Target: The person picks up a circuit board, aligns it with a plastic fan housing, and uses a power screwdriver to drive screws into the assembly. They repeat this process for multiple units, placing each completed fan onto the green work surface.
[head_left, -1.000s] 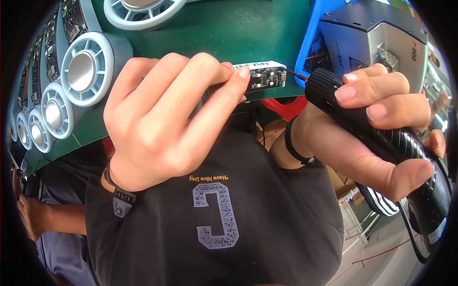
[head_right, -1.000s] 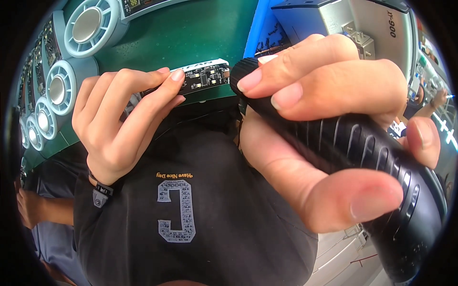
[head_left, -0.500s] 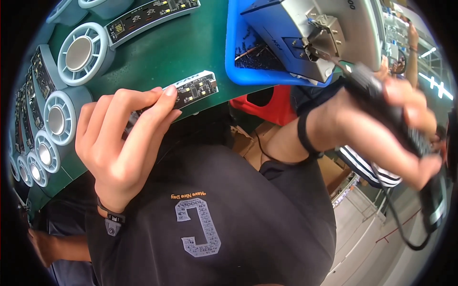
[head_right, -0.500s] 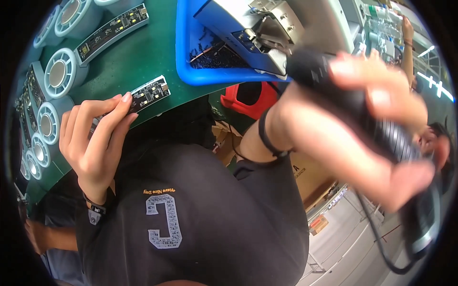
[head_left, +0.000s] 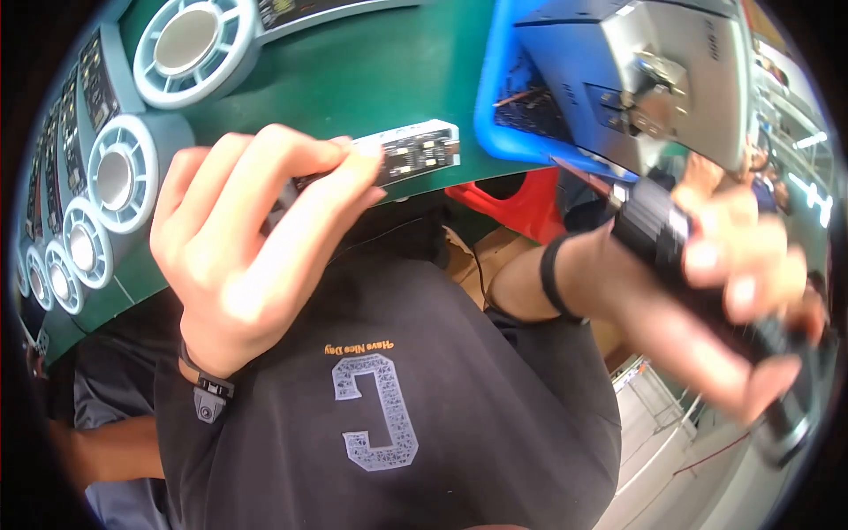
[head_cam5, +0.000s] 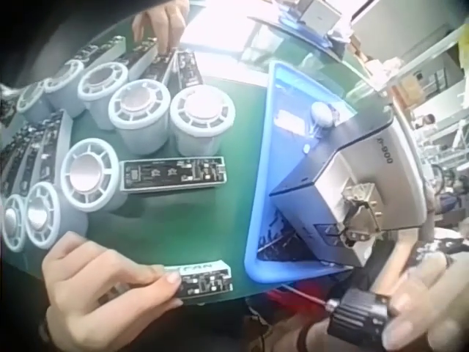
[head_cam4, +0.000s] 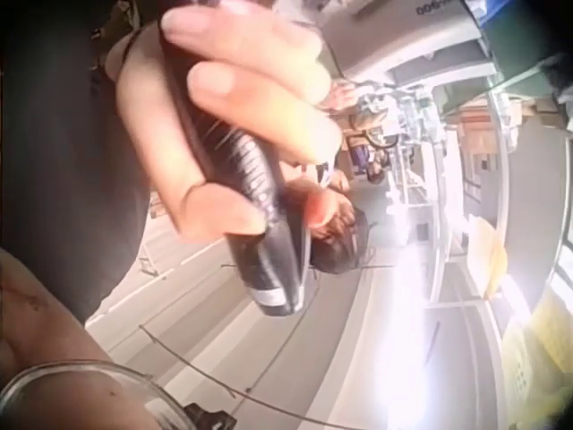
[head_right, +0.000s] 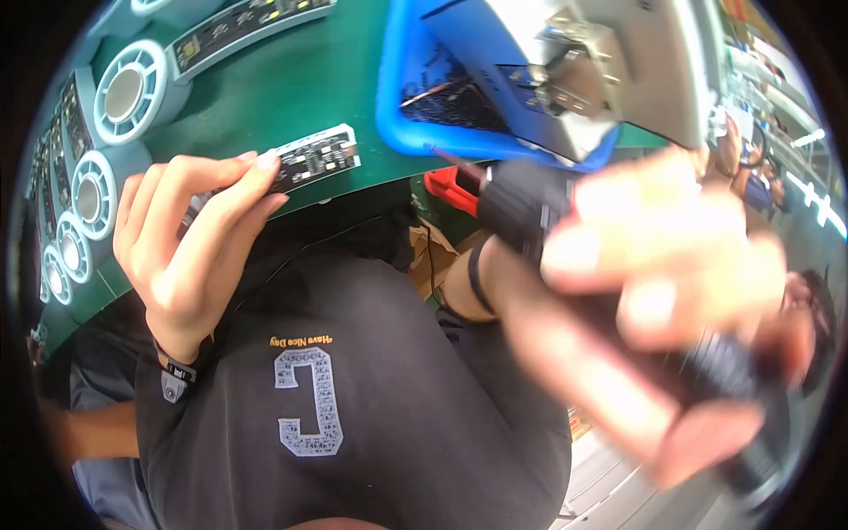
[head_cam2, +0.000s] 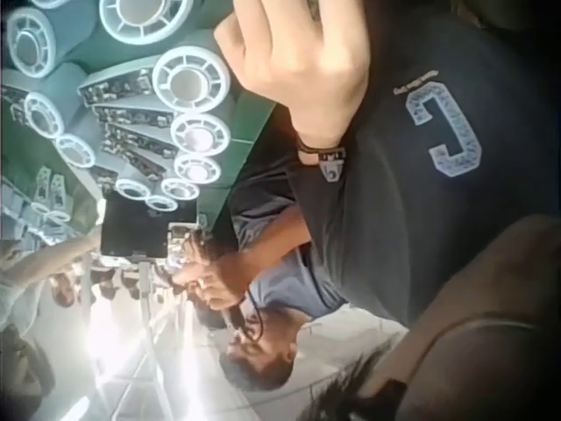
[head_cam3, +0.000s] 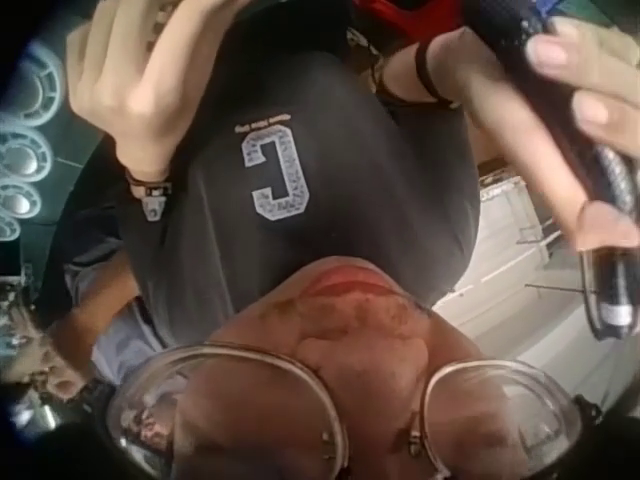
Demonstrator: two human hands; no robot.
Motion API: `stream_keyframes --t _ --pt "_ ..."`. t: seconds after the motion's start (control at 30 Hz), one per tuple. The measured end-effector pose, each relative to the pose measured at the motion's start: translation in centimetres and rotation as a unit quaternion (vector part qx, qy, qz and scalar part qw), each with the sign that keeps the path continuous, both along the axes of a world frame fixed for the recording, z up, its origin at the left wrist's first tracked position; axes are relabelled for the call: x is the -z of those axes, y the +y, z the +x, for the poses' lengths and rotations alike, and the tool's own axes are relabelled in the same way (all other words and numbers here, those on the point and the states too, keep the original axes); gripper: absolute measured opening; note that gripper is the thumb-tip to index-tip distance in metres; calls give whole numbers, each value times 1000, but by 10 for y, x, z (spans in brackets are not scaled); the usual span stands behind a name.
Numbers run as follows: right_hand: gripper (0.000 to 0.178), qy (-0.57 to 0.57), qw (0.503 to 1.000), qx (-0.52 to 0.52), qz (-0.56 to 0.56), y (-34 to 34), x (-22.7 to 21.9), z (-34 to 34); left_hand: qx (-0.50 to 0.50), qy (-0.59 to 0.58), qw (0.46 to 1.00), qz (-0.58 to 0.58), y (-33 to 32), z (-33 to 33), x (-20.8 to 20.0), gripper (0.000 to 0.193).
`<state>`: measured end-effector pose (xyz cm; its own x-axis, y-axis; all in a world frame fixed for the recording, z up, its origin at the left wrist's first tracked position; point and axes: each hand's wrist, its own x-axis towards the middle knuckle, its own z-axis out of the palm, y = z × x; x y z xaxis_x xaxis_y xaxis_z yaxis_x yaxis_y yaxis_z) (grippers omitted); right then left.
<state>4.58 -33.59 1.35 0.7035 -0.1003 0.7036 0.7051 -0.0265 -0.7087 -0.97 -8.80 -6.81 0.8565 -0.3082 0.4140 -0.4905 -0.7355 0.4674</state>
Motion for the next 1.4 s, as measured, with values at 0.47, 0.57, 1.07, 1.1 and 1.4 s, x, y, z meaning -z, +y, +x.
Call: stream_keyframes --t 0.47,0.57,1.07,1.1,1.4 --pt "54 -20 992 -76 -95 0 30 4 -7 -45 999 -7 -13 10 6 38" --pt "56 -17 993 -103 -55 6 36 3 -9 -47 999 -8 -12 10 8 38" --pt "50 -27 999 -29 -16 21 43 1 16 -64 998 -2 -10 12 3 39" --pt "50 -31 999 16 -2 26 41 -2 17 -55 998 -7 -9 12 2 39" --pt "46 -190 971 121 78 -36 -18 29 26 -17 1000 4 -18 12 -6 39"
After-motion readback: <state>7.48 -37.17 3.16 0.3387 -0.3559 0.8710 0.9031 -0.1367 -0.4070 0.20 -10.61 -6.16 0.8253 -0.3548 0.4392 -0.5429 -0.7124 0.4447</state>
